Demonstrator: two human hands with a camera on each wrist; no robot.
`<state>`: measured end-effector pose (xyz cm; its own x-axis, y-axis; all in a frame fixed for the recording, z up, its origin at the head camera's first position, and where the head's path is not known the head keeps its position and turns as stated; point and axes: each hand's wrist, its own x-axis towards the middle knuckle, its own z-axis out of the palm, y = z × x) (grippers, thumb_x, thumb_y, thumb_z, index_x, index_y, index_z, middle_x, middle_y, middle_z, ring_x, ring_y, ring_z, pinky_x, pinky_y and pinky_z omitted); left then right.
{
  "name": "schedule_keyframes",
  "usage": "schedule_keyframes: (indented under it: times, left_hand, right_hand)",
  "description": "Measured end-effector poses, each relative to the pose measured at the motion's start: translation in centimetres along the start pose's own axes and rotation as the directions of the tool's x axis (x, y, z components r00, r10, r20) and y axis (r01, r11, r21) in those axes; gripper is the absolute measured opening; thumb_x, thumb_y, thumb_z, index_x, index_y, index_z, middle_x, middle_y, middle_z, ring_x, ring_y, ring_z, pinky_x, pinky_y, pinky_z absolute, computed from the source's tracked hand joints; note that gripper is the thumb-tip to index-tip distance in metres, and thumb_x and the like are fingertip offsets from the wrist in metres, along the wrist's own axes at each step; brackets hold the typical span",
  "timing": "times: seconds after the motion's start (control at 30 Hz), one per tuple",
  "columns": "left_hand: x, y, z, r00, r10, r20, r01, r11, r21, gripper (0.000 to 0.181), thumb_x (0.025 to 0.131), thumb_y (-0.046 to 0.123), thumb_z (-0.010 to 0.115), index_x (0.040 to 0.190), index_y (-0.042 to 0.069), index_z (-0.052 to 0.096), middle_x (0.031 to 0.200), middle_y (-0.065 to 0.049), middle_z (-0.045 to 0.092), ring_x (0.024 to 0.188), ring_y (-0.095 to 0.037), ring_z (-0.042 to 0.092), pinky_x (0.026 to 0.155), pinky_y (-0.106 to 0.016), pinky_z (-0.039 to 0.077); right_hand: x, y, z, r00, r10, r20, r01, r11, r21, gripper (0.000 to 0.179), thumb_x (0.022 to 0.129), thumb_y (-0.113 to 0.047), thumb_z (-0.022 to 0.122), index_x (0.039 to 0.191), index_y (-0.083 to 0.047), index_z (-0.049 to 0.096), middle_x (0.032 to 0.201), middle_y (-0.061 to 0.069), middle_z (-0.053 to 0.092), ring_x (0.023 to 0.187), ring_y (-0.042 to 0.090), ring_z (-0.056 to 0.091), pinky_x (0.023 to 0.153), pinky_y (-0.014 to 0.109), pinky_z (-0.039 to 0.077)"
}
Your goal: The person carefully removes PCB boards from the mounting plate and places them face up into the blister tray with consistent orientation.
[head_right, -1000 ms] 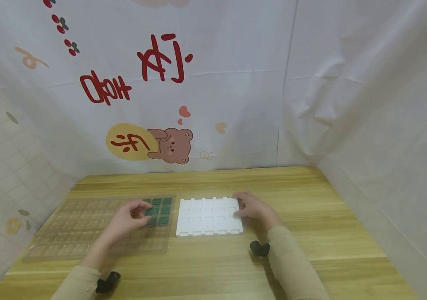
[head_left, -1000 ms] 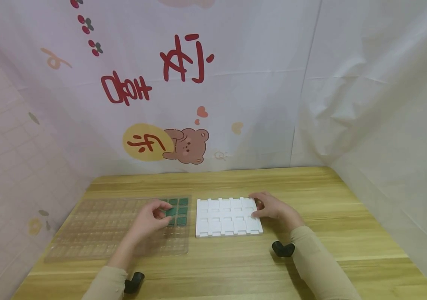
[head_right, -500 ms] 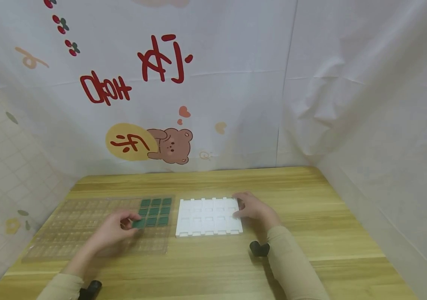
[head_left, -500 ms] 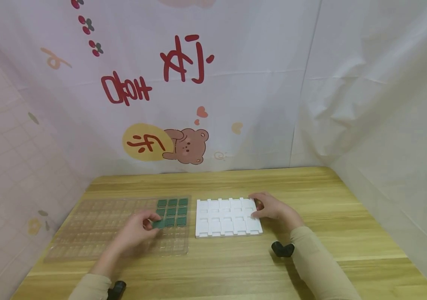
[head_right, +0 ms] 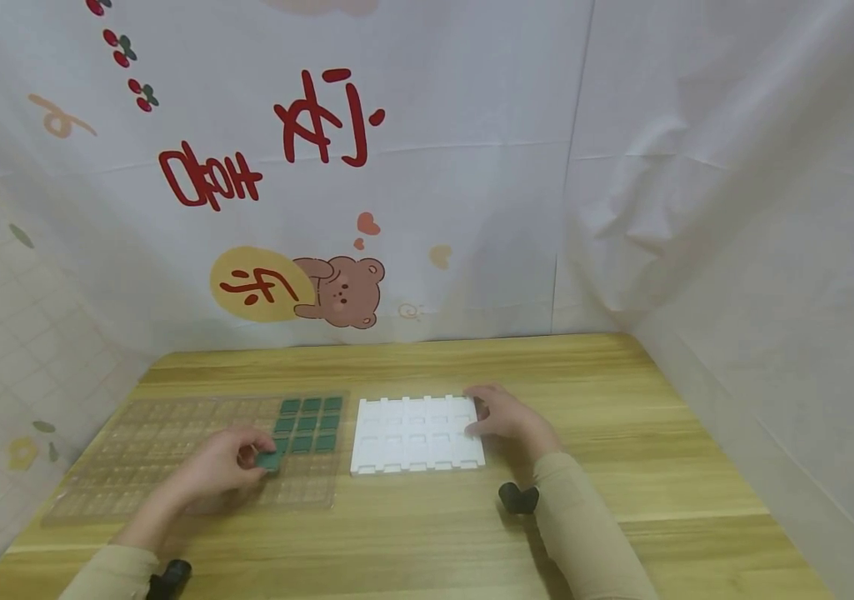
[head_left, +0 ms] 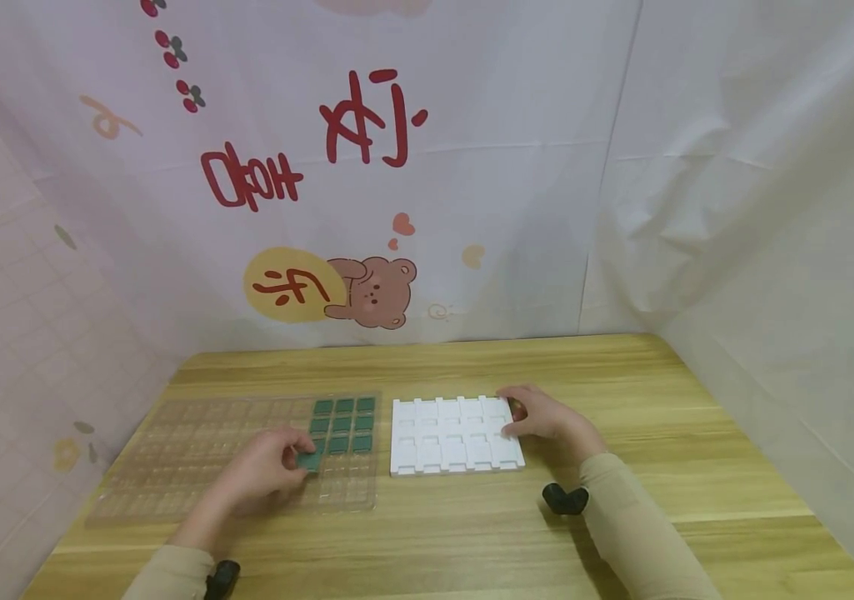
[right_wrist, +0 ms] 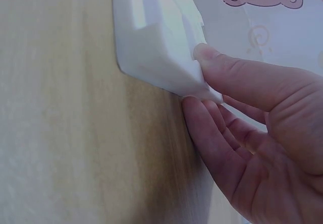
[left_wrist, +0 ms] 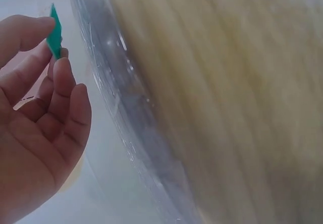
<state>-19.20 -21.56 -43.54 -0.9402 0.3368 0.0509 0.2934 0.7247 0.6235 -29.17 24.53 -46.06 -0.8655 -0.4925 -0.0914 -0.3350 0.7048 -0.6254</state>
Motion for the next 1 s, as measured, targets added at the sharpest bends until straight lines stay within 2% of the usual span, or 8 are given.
schedule_keyframes:
  times: [0.17, 0.33, 0.63, 0.87, 1.0]
  left_hand:
    - [0.32, 0.0, -0.03, 0.999, 0.028, 0.042, -0.032, 0.994, 0.106, 0.025, 0.074, -0.001, 0.078, 0.097, 0.004, 0.07, 0.083, 0.0, 0.055, 0.072, -0.013, 0.049, 0.062, -0.027, 0.045]
    - [0.48, 0.08, -0.1, 0.997, 0.05, 0.054, -0.058, 0.985, 0.164, 0.025, 0.073, 0.0, 0.08, 0.097, 0.003, 0.071, 0.082, 0.002, 0.057, 0.071, -0.011, 0.049, 0.063, -0.028, 0.046]
    - [0.62, -0.03, 0.23, 0.997, 0.056, 0.05, -0.065, 0.975, 0.211, 0.026, 0.073, 0.003, 0.082, 0.097, 0.006, 0.072, 0.085, 0.004, 0.06, 0.072, -0.01, 0.05, 0.065, -0.03, 0.047]
    - [0.79, -0.31, 0.46, 0.997, 0.059, 0.041, -0.067, 0.968, 0.243, 0.026, 0.073, 0.004, 0.083, 0.096, 0.009, 0.073, 0.089, 0.004, 0.062, 0.075, -0.009, 0.05, 0.07, -0.034, 0.049]
    - [0.84, -0.45, 0.52, 0.997, 0.063, 0.039, -0.071, 0.967, 0.247, 0.028, 0.072, 0.004, 0.083, 0.097, 0.009, 0.073, 0.094, 0.003, 0.064, 0.08, -0.011, 0.054, 0.075, -0.037, 0.05]
  right_hand:
    - [-0.03, -0.03, -0.01, 1.0, 0.012, 0.001, -0.012, 1.0, 0.003, 0.067, 0.085, -0.019, 0.079, 0.141, 0.0, 0.048, 0.113, 0.013, 0.05, 0.095, 0.023, 0.049, 0.085, 0.039, 0.043]
    - [-0.04, 0.02, -0.04, 1.0, 0.022, -0.003, -0.022, 1.0, 0.002, 0.067, 0.084, -0.019, 0.079, 0.141, -0.001, 0.048, 0.114, 0.013, 0.049, 0.094, 0.023, 0.049, 0.084, 0.039, 0.044]
    - [-0.04, -0.05, -0.06, 1.0, 0.028, -0.002, -0.028, 1.0, 0.002, 0.068, 0.085, -0.02, 0.079, 0.141, 0.0, 0.048, 0.117, 0.014, 0.049, 0.095, 0.023, 0.05, 0.084, 0.037, 0.044]
    - [-0.05, -0.08, -0.12, 1.0, 0.024, -0.006, -0.024, 1.0, 0.009, 0.067, 0.085, -0.018, 0.079, 0.141, 0.0, 0.048, 0.114, 0.014, 0.049, 0.094, 0.023, 0.05, 0.084, 0.038, 0.044]
    - [-0.03, -0.03, -0.1, 1.0, 0.022, -0.008, -0.022, 1.0, 0.004, 0.067, 0.084, -0.018, 0.079, 0.14, 0.0, 0.048, 0.113, 0.014, 0.05, 0.095, 0.024, 0.05, 0.084, 0.039, 0.044]
